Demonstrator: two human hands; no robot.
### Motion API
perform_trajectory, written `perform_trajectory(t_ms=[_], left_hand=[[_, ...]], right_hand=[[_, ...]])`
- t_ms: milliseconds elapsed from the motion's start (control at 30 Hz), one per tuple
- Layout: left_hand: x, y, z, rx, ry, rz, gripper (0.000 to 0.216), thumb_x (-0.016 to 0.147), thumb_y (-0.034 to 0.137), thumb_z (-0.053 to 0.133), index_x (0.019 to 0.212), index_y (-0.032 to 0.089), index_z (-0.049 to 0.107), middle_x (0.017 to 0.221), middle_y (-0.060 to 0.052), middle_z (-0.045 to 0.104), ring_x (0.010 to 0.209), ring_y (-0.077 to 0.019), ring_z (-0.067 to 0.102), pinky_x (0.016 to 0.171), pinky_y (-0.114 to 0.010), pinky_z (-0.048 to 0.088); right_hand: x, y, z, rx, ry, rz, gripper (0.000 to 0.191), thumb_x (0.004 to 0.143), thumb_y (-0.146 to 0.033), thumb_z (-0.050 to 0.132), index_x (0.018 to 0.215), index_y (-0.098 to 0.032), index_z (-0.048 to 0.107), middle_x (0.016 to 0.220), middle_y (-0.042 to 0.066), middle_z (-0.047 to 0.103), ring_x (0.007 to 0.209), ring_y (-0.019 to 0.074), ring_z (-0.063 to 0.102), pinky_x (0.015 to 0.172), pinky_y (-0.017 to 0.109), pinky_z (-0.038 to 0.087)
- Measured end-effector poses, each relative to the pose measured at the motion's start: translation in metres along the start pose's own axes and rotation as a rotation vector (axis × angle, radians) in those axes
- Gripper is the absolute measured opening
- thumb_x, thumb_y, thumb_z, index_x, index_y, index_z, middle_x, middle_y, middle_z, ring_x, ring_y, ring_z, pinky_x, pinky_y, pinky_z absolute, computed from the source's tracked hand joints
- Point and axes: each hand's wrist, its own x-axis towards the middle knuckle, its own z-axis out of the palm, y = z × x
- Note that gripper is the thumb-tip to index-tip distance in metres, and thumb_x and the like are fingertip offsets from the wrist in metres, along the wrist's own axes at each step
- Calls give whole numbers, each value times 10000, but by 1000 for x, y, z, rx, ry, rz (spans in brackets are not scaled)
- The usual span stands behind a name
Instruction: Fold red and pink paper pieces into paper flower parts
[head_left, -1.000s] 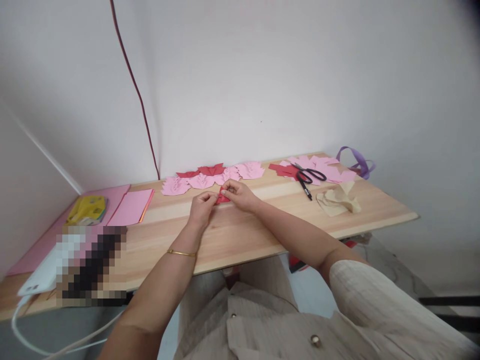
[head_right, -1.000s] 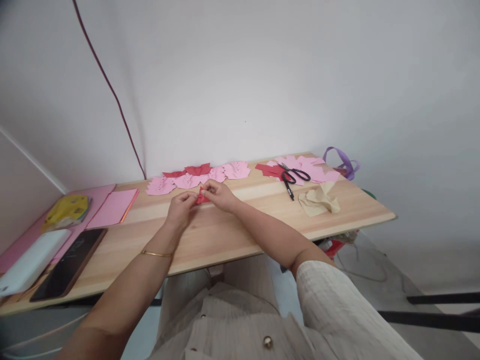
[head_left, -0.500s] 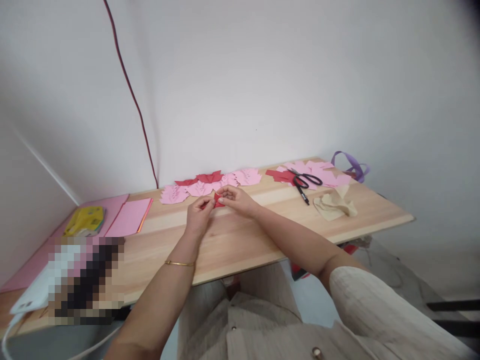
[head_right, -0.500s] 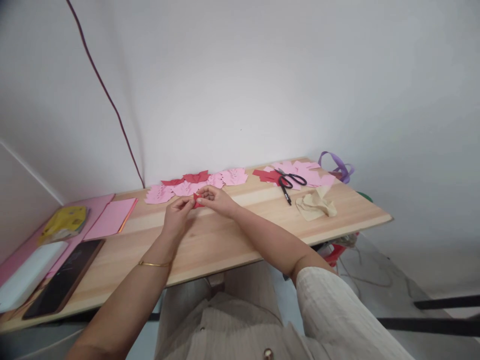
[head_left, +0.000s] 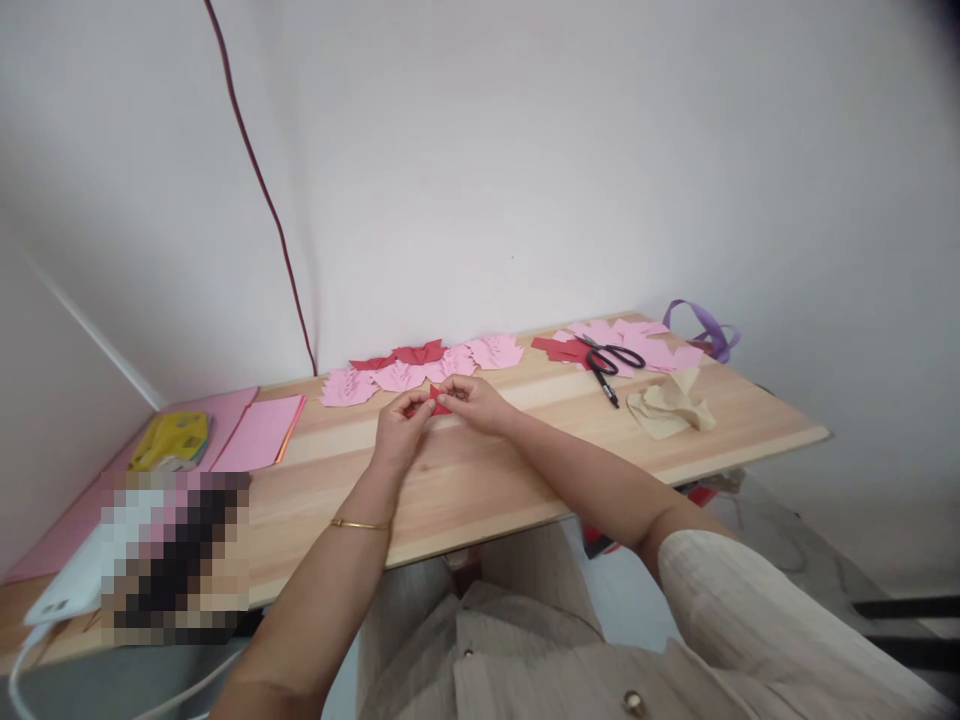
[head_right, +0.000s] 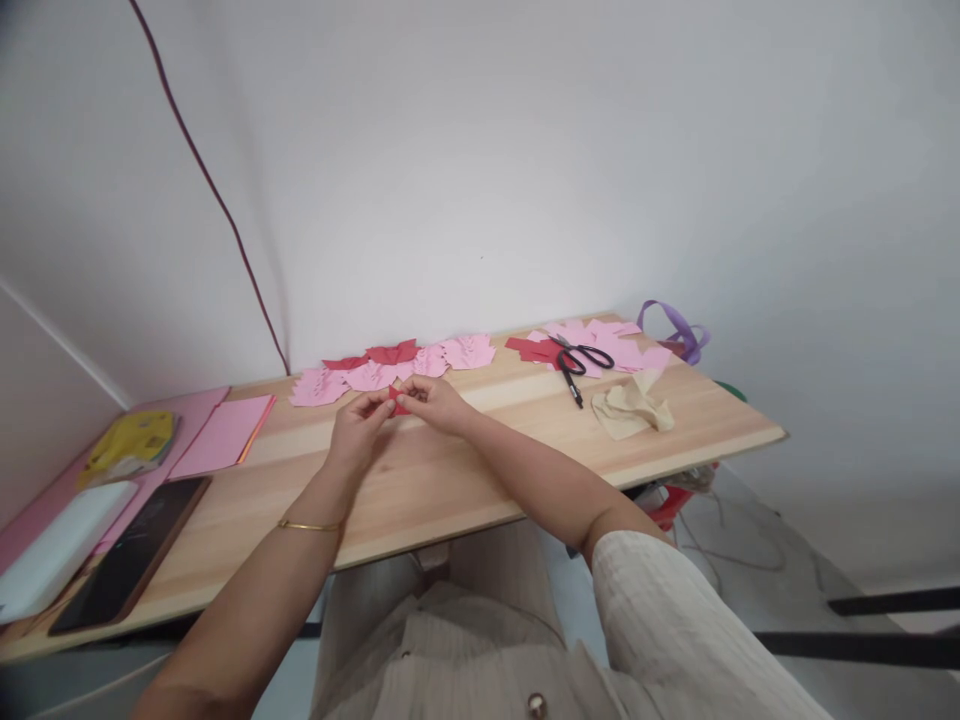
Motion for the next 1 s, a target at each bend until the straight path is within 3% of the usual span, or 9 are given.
perform_trajectory(t_ms=[267, 367, 533, 600, 667, 767, 867, 1000], left_hand=[[1, 1, 0, 135, -21, 26, 129, 689, 291, 672, 678, 162, 659, 676, -6, 625, 648, -133, 531, 657, -246, 404], [1, 3, -1, 145, -20, 9, 135, 691, 292, 664, 675, 158, 650, 648, 9, 610, 622, -123, 514, 636, -242, 394], [2, 5, -6, 108, -37, -67, 115, 674, 269, 680, 657, 157, 656, 634, 10, 623, 599, -119, 518, 613, -240, 395], [2, 5, -6, 74, -33, -97, 114, 652, 259, 706, 645, 154, 661, 632, 7, 630, 595, -118, 527, 615, -240, 404], [3, 5, -5, -40, -7, -132, 148, 624, 269, 747, 655, 152, 661, 642, 6, 635, 609, -116, 548, 644, -243, 426], [4, 5, -3, -408, 38, -244, 299, 630, 358, 776, 837, 176, 658, 784, -17, 678, 697, -135, 616, 737, -294, 482], [3, 6, 0, -709, 4, -388, 386, 679, 439, 745, 949, 192, 623, 916, -58, 688, 786, -159, 647, 791, -361, 516], [0, 6, 8, -706, -25, -428, 298, 615, 282, 809, 832, 151, 651, 826, -46, 688, 744, -142, 634, 757, -329, 529]], right_hand=[[-1, 7, 4, -196, 3, -70, 135, 757, -289, 550, 728, -157, 536, 651, -27, 524, 607, 94, 438, 584, 222, 345], [0, 10, 3, -133, 3, -30, 165, 766, -312, 558, 712, -161, 517, 632, -43, 486, 586, 86, 411, 568, 216, 326], [1, 8, -3, 54, -179, 52, 273, 821, -421, 537, 751, -158, 555, 687, -24, 544, 646, 96, 476, 661, 232, 386], [0, 7, -4, 58, -193, 65, 302, 828, -446, 537, 763, -154, 578, 694, -15, 563, 656, 101, 496, 678, 237, 395], [0, 7, -3, 46, -131, 60, 293, 802, -442, 586, 768, -151, 589, 701, -12, 572, 654, 101, 503, 670, 236, 396], [2, 9, -2, 73, 4, 27, 282, 769, -430, 633, 773, -151, 591, 710, -11, 581, 658, 101, 515, 672, 239, 407], [3, 11, 0, 108, 116, 5, 285, 777, -438, 621, 754, -157, 582, 686, -16, 574, 649, 101, 521, 678, 244, 421], [3, 13, 5, 101, 156, 1, 289, 773, -439, 622, 729, -158, 573, 674, -15, 579, 641, 102, 530, 672, 247, 431]])
